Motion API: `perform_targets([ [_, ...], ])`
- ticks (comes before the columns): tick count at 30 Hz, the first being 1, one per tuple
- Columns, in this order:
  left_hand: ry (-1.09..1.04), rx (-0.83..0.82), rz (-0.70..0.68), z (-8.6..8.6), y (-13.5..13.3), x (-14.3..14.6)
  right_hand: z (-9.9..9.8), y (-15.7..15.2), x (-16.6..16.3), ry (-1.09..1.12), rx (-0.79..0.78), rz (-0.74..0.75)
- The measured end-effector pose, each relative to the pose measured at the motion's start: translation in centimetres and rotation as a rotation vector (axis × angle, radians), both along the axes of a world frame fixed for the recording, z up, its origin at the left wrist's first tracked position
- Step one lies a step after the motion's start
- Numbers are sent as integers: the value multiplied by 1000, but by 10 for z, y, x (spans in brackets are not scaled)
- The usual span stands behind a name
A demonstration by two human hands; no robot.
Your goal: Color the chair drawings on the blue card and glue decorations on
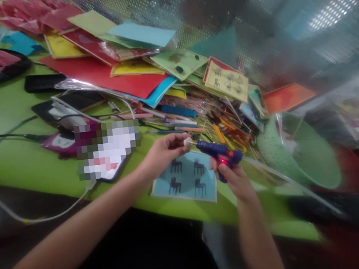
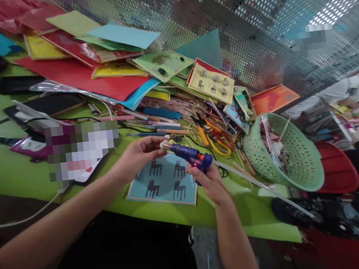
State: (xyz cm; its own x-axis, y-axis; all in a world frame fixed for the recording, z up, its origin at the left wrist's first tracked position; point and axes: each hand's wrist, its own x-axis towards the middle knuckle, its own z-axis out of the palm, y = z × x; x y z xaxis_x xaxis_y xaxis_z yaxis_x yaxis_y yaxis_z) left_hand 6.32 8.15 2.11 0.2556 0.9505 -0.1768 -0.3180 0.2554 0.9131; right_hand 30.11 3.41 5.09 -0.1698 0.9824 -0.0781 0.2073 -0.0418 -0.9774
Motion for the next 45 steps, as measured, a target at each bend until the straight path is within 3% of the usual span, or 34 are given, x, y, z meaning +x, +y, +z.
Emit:
perform_targets([
  [12,-116,-60,-3,3,0,0,0,-1,2,-2,14,2],
  [36,-110,-43,15,-3,2,0,0,0,1,-28,21,-30],
  [45,-52,-43,-20,3,0,0,0,0,1,-25,26,-32],
])
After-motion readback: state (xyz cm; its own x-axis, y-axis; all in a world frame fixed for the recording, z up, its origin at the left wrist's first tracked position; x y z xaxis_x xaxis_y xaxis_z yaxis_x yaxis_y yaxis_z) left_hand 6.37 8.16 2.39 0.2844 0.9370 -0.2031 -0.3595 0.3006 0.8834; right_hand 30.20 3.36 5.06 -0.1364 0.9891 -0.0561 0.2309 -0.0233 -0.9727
